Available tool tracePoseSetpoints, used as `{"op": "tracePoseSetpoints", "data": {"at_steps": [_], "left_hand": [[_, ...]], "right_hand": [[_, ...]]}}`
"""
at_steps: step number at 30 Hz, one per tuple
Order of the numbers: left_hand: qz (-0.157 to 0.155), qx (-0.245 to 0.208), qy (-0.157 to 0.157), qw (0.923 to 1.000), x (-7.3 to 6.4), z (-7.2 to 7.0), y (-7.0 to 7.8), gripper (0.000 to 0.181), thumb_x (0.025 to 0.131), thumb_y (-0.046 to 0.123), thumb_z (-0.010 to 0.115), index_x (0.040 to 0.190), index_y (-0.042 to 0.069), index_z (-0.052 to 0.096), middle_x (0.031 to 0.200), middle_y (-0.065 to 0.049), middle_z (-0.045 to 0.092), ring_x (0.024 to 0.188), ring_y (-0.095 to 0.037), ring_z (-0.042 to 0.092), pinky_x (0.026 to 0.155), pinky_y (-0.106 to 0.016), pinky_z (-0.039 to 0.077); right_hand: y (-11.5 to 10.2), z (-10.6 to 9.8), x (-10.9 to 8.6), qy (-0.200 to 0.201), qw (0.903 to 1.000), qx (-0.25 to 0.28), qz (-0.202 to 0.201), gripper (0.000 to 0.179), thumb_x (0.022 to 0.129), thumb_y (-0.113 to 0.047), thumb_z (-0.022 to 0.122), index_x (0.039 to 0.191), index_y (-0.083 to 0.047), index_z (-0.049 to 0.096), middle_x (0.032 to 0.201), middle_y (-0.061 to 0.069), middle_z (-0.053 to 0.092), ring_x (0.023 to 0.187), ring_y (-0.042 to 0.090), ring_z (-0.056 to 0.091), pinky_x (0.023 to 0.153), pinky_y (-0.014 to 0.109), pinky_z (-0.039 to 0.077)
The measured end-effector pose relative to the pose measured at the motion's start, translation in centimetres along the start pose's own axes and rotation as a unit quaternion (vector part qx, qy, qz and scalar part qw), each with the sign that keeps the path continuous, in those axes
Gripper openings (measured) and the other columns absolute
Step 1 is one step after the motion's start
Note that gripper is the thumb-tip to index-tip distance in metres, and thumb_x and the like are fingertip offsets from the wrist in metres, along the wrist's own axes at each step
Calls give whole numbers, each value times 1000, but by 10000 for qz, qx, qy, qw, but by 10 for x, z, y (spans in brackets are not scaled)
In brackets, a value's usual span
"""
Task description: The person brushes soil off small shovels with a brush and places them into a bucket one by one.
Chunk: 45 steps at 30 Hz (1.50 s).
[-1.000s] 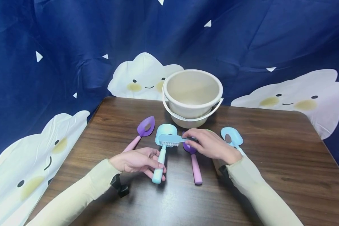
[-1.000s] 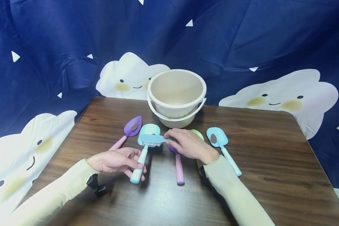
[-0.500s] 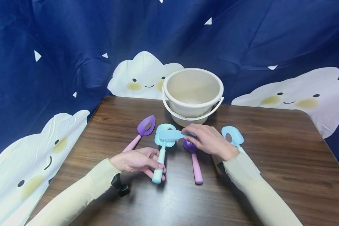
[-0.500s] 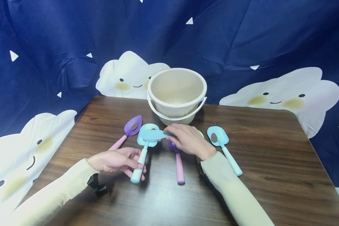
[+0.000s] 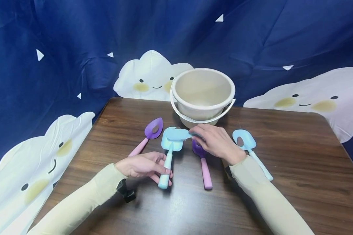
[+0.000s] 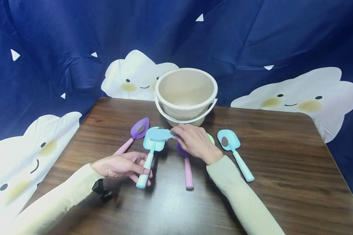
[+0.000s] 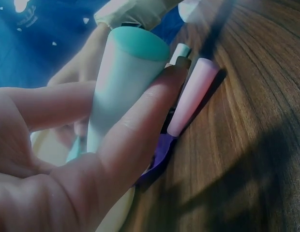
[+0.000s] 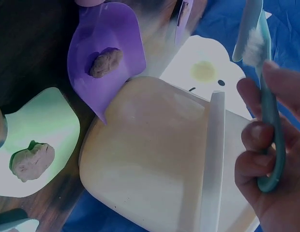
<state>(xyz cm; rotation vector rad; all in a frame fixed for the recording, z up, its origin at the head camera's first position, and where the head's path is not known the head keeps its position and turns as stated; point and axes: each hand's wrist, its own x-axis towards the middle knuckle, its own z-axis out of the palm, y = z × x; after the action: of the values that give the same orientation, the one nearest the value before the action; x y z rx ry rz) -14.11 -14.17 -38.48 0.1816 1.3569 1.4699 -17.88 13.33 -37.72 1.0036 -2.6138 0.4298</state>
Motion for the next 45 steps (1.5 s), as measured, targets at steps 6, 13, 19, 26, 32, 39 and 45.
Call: {"op": "tracePoseSetpoints", "data": {"at_steps": [6,13,19,26,32,39,45], "left_hand": [[17,62,-38,10000,1,1,-1,34,95,-2,53,121,-4,32,99,-17,64,88,-27,71,85,-44,58],[90,-72,-118,9999,-1,1,-2,33,95,-1,53,120,-2,32,100,-17,63,90,-28,70,87,-45,57],[124,-126,-75,9998,-2,-1,-5,32,95,-1,53,119,-2,33,99,-15,63,90,-29,70,87,-46,57],[122,-168,-51,9998,-2,-1,-6,38,94,-2,54,124,-6,30,99,-15,63,89,-29,71,88,-47,56],[110,-121,-1,9999,-1,0,-7,43,94,-3,54,127,-9,27,98,-16,63,88,-29,71,87,-48,56],[120,-156,85,9998,0,-2,-6,46,93,-3,54,129,-9,25,98,-15,63,89,-30,70,87,-49,56],[157,-76,176,9997,0,-3,-5,43,93,-2,55,128,-6,28,99,-16,63,89,-30,70,87,-48,56]], "right_hand": [[3,0,1,65,9997,19,213,17,92,-25,65,109,-22,64,95,-7,66,74,12,59,56,31,48],[4,3,3,17,9995,127,279,16,94,-25,62,110,-23,64,100,-7,67,83,13,65,62,35,53],[2,6,6,89,9994,69,326,16,94,-26,62,110,-23,64,98,-7,67,85,15,66,65,37,53],[4,10,10,203,9985,42,502,17,95,-25,60,111,-22,64,94,-6,65,77,16,61,62,38,52],[9,11,8,136,9970,246,726,19,96,-26,60,113,-21,64,100,-6,66,79,15,61,66,39,53],[10,6,8,129,9938,556,950,22,96,-28,59,116,-19,63,105,-4,67,78,18,61,68,39,52],[7,-2,8,215,9908,875,1009,22,97,-26,59,117,-18,63,111,-1,67,86,19,64,74,40,53]]}}
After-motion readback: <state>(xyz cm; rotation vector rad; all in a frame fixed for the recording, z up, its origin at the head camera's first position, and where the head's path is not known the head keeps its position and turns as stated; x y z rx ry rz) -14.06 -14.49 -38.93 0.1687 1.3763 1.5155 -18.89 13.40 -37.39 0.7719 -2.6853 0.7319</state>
